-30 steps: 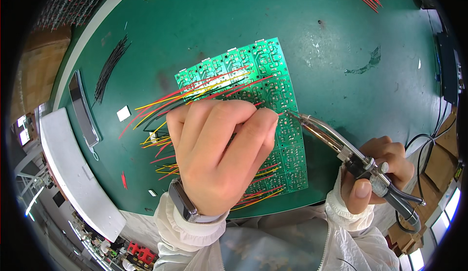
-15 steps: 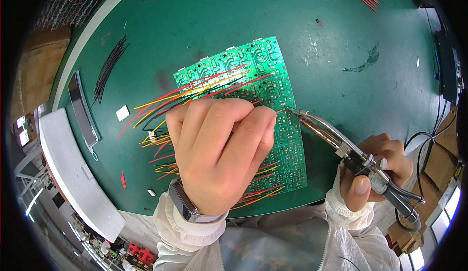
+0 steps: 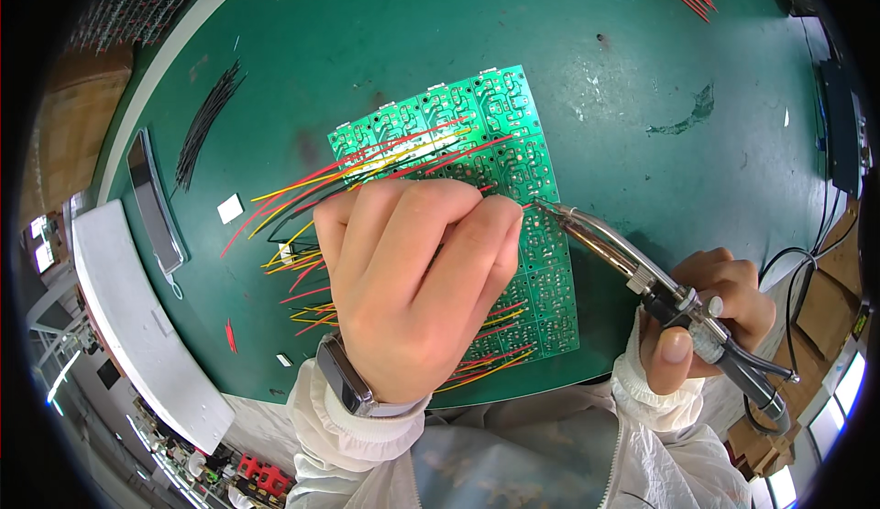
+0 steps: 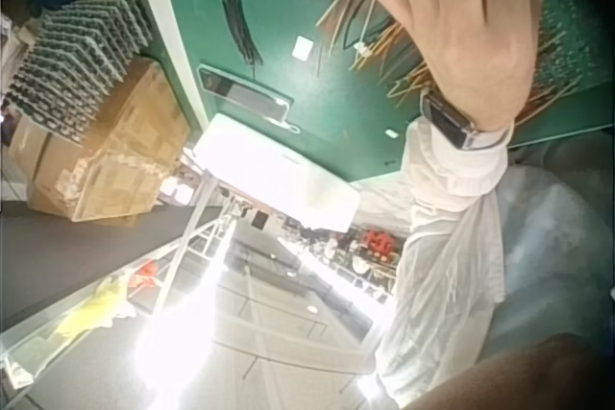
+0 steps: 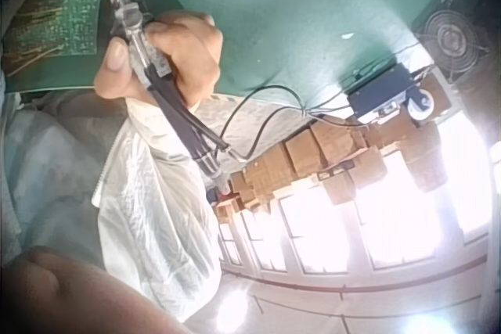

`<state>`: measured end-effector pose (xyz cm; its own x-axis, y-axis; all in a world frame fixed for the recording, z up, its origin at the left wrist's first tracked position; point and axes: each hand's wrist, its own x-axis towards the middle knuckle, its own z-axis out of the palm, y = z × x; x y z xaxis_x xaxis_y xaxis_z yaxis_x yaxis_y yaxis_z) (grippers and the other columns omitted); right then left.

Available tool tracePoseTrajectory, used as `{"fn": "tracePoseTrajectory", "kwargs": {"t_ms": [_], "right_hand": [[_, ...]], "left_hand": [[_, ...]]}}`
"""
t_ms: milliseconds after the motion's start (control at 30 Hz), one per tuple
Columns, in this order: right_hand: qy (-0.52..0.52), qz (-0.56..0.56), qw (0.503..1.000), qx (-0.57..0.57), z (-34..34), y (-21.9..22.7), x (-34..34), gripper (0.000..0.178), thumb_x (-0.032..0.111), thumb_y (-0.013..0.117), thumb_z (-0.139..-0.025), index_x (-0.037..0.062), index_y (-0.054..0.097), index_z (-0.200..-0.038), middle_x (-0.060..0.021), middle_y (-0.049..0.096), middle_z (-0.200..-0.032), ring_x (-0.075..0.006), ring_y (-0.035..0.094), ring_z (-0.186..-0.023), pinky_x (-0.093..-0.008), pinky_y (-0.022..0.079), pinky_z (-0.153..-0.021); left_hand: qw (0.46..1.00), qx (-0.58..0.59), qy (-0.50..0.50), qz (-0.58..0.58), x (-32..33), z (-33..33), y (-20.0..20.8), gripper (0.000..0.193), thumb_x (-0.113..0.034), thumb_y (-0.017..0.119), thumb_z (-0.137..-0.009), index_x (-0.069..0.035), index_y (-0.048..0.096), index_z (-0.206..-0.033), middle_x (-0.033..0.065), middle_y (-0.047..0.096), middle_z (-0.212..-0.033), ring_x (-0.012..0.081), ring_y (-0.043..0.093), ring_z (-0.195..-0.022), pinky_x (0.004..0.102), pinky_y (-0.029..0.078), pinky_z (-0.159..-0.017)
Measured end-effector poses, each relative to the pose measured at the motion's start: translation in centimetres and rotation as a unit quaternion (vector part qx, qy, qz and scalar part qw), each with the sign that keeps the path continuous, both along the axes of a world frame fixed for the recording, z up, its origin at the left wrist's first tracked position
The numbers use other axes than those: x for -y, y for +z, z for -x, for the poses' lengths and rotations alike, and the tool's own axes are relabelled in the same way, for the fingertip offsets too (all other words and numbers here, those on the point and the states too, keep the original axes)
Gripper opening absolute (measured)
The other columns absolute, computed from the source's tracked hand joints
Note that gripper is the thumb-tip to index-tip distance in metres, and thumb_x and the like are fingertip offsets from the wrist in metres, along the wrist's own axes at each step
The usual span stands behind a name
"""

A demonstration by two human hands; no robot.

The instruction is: The person solders electrical components and wires onto a green circuit board using a soldering iron and solder wire.

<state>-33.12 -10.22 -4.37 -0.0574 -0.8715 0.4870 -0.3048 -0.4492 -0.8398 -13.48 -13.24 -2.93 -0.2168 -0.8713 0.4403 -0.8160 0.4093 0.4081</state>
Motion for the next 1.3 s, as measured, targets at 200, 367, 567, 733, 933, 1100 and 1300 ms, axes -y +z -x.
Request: {"fn": "tracePoseTrajectory", "kwargs": {"t_ms": [200,367,567,733,933,1100,1300], "right_hand": [[0.017,0.015,1.000,-0.002,0.1,-0.2,0.2,0.040,0.022,0.071,-0.068,0.0054,0.040,-0.087,-0.0067,0.044,-0.072,-0.0139,0.044,-0.049,-0.0260,0.036,-0.044],[0.018,0.016,1.000,0.000,0.0,-0.1,0.2,0.040,0.022,0.071,-0.068,0.0057,0.040,-0.087,-0.0067,0.044,-0.072,-0.0141,0.043,-0.049,-0.0263,0.036,-0.044],[0.005,0.016,1.000,0.016,0.1,-0.4,0.0,0.043,0.025,0.072,-0.068,0.0055,0.039,-0.086,-0.0068,0.044,-0.071,-0.0140,0.043,-0.049,-0.0264,0.037,-0.044],[-0.030,0.035,0.998,0.036,0.3,-0.4,0.0,0.044,0.028,0.073,-0.069,0.0056,0.038,-0.085,-0.0067,0.044,-0.070,-0.0139,0.043,-0.049,-0.0258,0.037,-0.044],[-0.050,0.024,0.997,0.049,-0.4,-0.5,-0.2,0.044,0.031,0.071,-0.070,0.0061,0.038,-0.086,-0.0074,0.045,-0.070,-0.0143,0.043,-0.050,-0.0265,0.038,-0.046],[-0.157,0.040,0.983,0.083,-1.6,-0.4,0.0,0.050,0.042,0.074,-0.070,0.0067,0.040,-0.082,-0.0065,0.043,-0.065,-0.0145,0.041,-0.049,-0.0268,0.034,-0.049],[-0.157,0.053,0.983,0.076,-0.9,-0.9,-0.1,0.050,0.043,0.073,-0.070,0.0058,0.041,-0.081,-0.0065,0.042,-0.063,-0.0142,0.040,-0.050,-0.0259,0.032,-0.048]], "left_hand": [[1.000,0.005,0.002,0.002,0.0,0.1,0.1,0.027,0.004,0.072,-0.053,-0.010,0.063,-0.075,-0.0006,0.053,-0.075,0.0176,0.051,-0.067,0.0318,0.037,-0.066],[1.000,0.008,0.004,0.001,0.0,0.1,0.2,0.027,0.003,0.072,-0.053,-0.010,0.063,-0.075,-0.0005,0.054,-0.075,0.0174,0.051,-0.067,0.0320,0.037,-0.067],[1.000,0.014,0.007,-0.006,-0.1,0.2,0.3,0.027,0.003,0.072,-0.053,-0.010,0.063,-0.075,-0.0005,0.054,-0.074,0.0173,0.051,-0.067,0.0320,0.038,-0.066],[1.000,0.018,-0.003,0.008,0.0,0.3,0.2,0.027,0.002,0.073,-0.053,-0.011,0.063,-0.075,-0.0013,0.054,-0.074,0.0170,0.051,-0.067,0.0313,0.036,-0.065],[0.994,0.107,0.010,-0.004,-0.4,0.0,1.2,0.023,-0.005,0.073,-0.060,-0.012,0.064,-0.080,-0.0012,0.055,-0.076,0.0168,0.052,-0.071,0.0315,0.035,-0.067],[0.996,0.078,0.045,-0.026,-1.4,-1.2,3.1,0.020,-0.007,0.070,-0.067,-0.012,0.066,-0.086,0.0004,0.057,-0.079,0.0188,0.054,-0.075,0.0324,0.037,-0.069],[0.932,0.100,0.332,-0.103,-7.4,-10.8,5.7,0.014,-0.001,0.066,-0.072,-0.003,0.061,-0.085,0.0084,0.058,-0.079,0.0240,0.056,-0.073,0.0340,0.043,-0.064]]}}
